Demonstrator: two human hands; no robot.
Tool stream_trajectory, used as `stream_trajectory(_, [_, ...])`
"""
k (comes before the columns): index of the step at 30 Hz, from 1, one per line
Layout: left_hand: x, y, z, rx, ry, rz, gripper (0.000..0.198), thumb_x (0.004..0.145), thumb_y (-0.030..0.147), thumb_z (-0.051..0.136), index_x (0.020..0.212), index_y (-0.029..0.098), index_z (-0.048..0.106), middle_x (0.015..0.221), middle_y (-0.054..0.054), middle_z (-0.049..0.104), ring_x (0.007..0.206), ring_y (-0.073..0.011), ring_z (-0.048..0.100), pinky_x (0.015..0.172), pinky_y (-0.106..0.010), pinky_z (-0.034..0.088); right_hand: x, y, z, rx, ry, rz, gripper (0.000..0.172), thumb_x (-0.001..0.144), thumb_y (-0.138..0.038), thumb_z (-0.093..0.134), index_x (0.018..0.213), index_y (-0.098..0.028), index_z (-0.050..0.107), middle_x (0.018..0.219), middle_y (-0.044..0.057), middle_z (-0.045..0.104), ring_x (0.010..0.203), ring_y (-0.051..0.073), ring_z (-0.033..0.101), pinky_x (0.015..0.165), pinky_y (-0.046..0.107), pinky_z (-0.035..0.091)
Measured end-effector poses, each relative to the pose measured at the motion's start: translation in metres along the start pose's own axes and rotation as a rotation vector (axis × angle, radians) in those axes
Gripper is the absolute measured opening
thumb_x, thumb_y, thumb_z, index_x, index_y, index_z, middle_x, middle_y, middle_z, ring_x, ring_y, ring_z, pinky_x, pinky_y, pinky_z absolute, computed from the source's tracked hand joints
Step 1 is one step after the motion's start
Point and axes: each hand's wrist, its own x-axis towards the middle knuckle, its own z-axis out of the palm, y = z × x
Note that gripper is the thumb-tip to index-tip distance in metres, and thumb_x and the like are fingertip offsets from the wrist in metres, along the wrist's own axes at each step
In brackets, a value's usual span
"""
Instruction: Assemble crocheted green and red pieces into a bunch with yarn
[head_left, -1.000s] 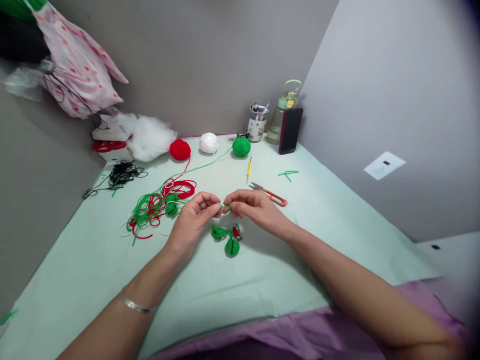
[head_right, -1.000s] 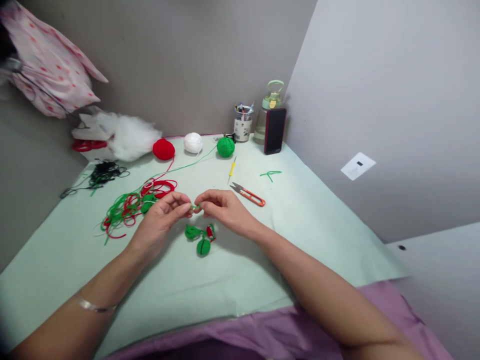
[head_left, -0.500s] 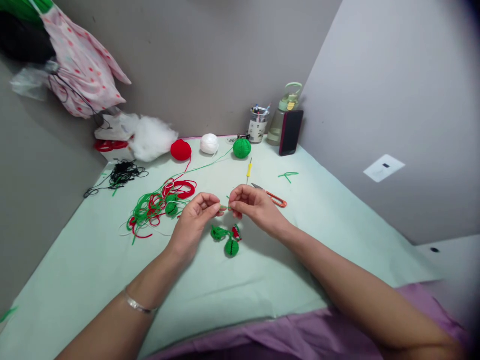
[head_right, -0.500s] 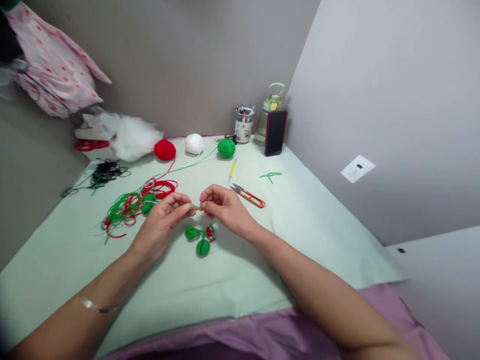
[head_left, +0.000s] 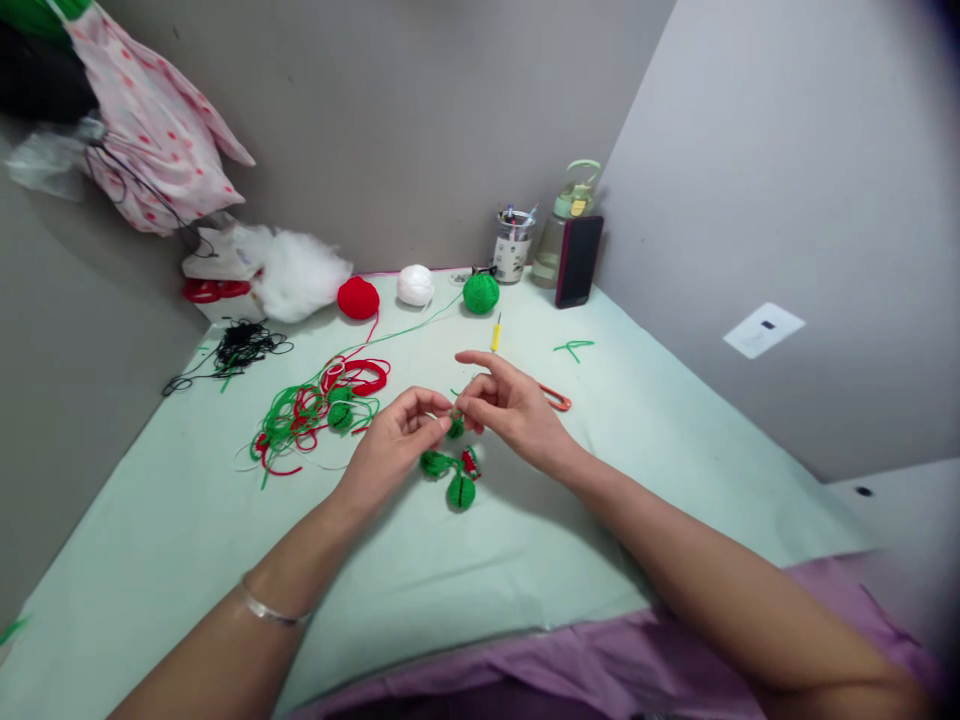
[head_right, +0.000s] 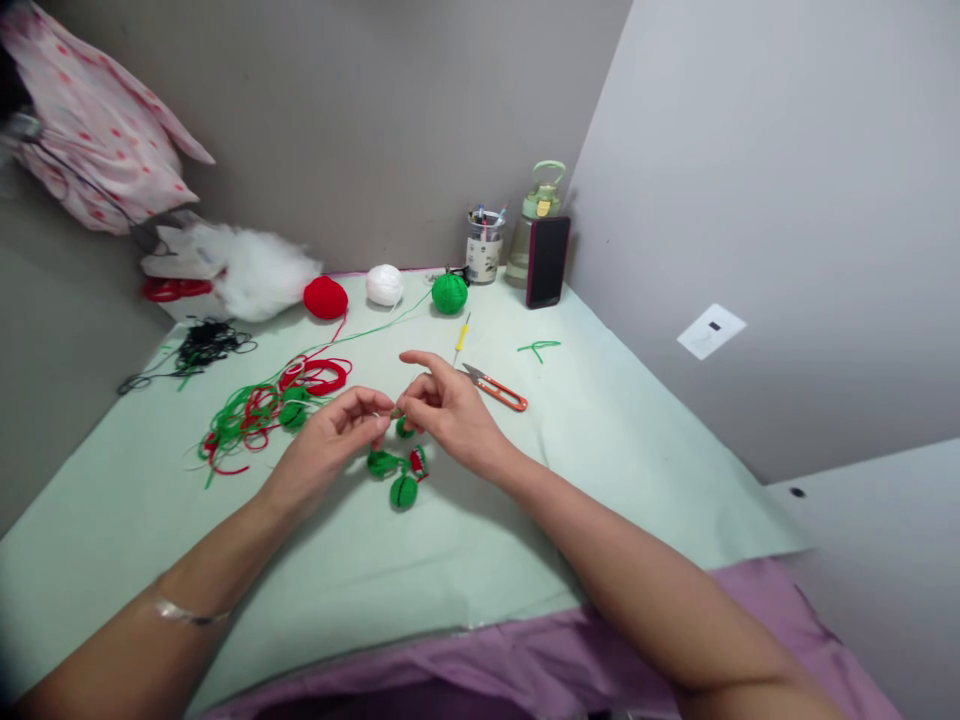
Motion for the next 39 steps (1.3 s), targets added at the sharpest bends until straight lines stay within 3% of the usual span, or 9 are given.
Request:
stream_trajectory(7, [0.0010,-0.0006,-0.0019,0.074,-0.027,-0.009,0.014,0.082,0.033,0.068,0.084,0.020,0.063,0.070,0.003,0.055,0.065,-0.0112,0.049,0.061,-0.023,0.039,0.0016,0.0005,-0.0004,0.024,0.030,-0.013,0.040,0.077,-0.018,0.066,0.116,-0.018,0.055,0.075,-0.003,0.063,0.061,0.009,0.056,0.061,0.025,0.047])
stream_trajectory(12, [0.0017,0.0000,-0.0028,-0.008,-0.044,-0.002,0.021,0.086,0.038,0.064,0.080,0.018,0.067,0.073,0.000,0.057,0.069,-0.0137,0.052,0.068,-0.026,0.042,0.0013,-0.0030,0.0001,0.049,0.025,0.015,0.026,0.076,-0.019,0.069,0.101,-0.017,0.060,0.074,-0.002,0.065,0.062,0.009,0.056,0.063,0.025,0.046])
stream_trajectory(20, [0.0016,0.0015,-0.0027,-0.071,-0.109,-0.092,0.023,0.081,0.040,0.070,0.082,0.017,0.069,0.069,0.000,0.057,0.061,-0.0119,0.051,0.061,-0.025,0.040,0.0024,-0.0008,-0.0059,0.091,-0.031,0.042,0.017,0.078,-0.026,0.072,0.092,-0.018,0.066,0.073,-0.002,0.062,0.062,0.009,0.053,0.064,0.024,0.045])
stream_trajectory(26, [0.0012,-0.0005,-0.0035,-0.057,-0.131,-0.096,0.023,0.083,0.040,0.069,0.087,0.017,0.067,0.068,0.001,0.059,0.059,-0.0109,0.052,0.061,-0.025,0.042,0.0019,0.0000,-0.0058,0.039,-0.067,0.015,0.020,0.082,-0.031,0.071,0.097,-0.018,0.068,0.079,0.000,0.064,0.068,0.011,0.056,0.069,0.026,0.047])
stream_trajectory(30, [0.0013,-0.0017,-0.0042,-0.035,-0.078,-0.067,0.022,0.083,0.039,0.070,0.083,0.017,0.063,0.063,0.002,0.059,0.056,-0.0106,0.053,0.060,-0.024,0.042,-0.0009,0.0002,-0.0031,-0.110,-0.078,-0.050,0.023,0.089,-0.031,0.063,0.106,-0.018,0.067,0.080,0.001,0.064,0.070,0.012,0.056,0.068,0.026,0.047])
stream_trajectory(39, [0.0022,-0.0047,-0.0032,-0.066,-0.097,-0.055,0.022,0.081,0.038,0.072,0.084,0.018,0.064,0.063,0.003,0.059,0.054,-0.0099,0.054,0.058,-0.023,0.044,-0.0035,-0.0010,-0.0023,-0.147,-0.098,-0.085,0.018,0.090,-0.031,0.062,0.097,-0.017,0.071,0.091,0.004,0.068,0.075,0.014,0.057,0.070,0.027,0.046])
